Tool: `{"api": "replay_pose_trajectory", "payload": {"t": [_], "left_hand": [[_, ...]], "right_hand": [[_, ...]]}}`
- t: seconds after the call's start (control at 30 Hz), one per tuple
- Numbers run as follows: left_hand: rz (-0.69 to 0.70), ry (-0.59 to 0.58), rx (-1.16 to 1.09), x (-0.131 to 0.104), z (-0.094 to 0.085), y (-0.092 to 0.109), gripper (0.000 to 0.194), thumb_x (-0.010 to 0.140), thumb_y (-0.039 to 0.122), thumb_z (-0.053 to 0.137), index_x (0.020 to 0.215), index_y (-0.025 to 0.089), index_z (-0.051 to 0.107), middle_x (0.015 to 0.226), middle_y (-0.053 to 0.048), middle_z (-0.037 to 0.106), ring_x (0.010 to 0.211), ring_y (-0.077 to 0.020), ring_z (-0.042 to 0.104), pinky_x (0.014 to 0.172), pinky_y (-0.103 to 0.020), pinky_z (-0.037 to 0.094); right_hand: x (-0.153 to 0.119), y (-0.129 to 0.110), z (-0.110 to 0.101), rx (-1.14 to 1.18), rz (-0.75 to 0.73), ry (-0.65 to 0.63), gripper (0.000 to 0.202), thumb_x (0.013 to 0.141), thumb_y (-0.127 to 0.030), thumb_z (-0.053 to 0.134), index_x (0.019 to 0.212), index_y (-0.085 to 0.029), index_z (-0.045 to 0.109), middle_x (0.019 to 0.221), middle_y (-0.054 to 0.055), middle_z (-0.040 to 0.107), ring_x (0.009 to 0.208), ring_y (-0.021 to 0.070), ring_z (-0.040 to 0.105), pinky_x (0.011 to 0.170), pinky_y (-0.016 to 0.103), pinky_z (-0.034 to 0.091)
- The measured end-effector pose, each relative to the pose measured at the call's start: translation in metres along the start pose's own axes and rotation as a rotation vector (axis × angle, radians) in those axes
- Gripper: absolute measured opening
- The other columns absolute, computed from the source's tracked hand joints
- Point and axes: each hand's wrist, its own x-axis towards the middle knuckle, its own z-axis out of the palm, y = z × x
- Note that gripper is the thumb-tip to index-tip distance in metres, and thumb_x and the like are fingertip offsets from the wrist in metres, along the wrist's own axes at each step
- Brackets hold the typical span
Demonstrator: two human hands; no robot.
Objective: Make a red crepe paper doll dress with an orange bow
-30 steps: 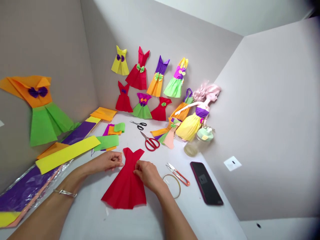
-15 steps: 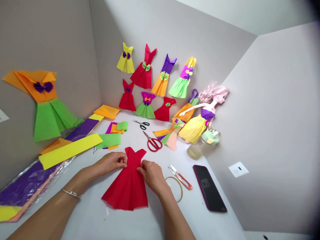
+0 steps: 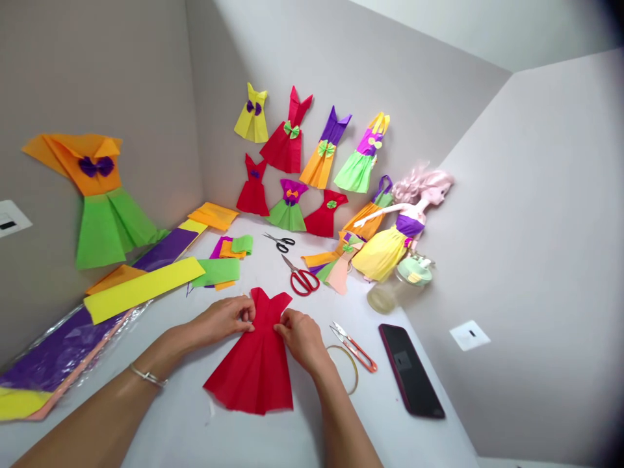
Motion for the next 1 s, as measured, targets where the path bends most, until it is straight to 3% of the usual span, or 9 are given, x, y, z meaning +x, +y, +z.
{"api": "replay_pose_trajectory", "payload": {"t": [0.53,0.6,0.67,0.77,0.87,1.0], "left_hand": [[0.028,0.038,0.085,0.003,0.002,-0.002,0.013,0.078,0.029,0.059,0.075,0.020,0.068,0.074,0.000,0.067,0.067,-0.0169,0.059,0.061,-0.025,0.041],[0.038,0.117,0.137,0.003,-0.008,-0.004,0.015,0.081,0.029,0.055,0.078,0.021,0.067,0.080,-0.001,0.067,0.073,-0.0185,0.060,0.067,-0.027,0.044],[0.036,0.260,0.207,0.004,-0.021,-0.011,0.019,0.083,0.027,0.049,0.089,0.021,0.066,0.094,-0.005,0.067,0.091,-0.0235,0.060,0.082,-0.033,0.045],[0.023,0.461,0.315,0.007,-0.039,-0.026,0.031,0.077,0.017,0.049,0.105,0.018,0.063,0.120,-0.013,0.060,0.120,-0.0316,0.046,0.105,-0.046,0.032],[0.013,0.539,0.368,0.009,-0.046,-0.041,0.033,0.068,0.014,0.055,0.099,0.018,0.064,0.118,-0.014,0.060,0.122,-0.0342,0.044,0.108,-0.050,0.028],[-0.025,0.625,0.349,0.013,-0.045,-0.048,0.012,0.068,0.018,0.059,0.078,0.020,0.065,0.106,-0.013,0.066,0.114,-0.0359,0.050,0.104,-0.052,0.031]], "right_hand": [[0.008,0.008,0.002,0.081,0.040,0.014,0.017,0.086,-0.029,0.063,0.071,-0.020,0.066,0.067,0.003,0.068,0.060,0.0135,0.057,0.055,0.023,0.028],[0.008,0.009,0.001,0.086,0.042,0.023,0.019,0.087,-0.030,0.060,0.071,-0.020,0.065,0.065,0.002,0.067,0.059,0.0134,0.056,0.055,0.024,0.027],[0.007,0.010,-0.001,0.087,0.041,0.039,0.020,0.088,-0.030,0.059,0.071,-0.020,0.063,0.063,0.002,0.065,0.057,0.0133,0.054,0.055,0.024,0.026],[0.005,0.010,-0.004,0.090,0.026,0.067,0.023,0.089,-0.031,0.057,0.069,-0.021,0.060,0.061,0.000,0.062,0.055,0.0129,0.051,0.055,0.025,0.025],[0.002,0.007,-0.006,0.096,0.001,0.087,0.023,0.089,-0.030,0.055,0.068,-0.021,0.057,0.058,-0.002,0.058,0.053,0.0125,0.047,0.055,0.025,0.025],[-0.002,0.004,-0.007,0.107,-0.042,0.113,0.022,0.088,-0.030,0.055,0.068,-0.022,0.055,0.057,-0.003,0.056,0.052,0.0125,0.044,0.055,0.025,0.024]]}}
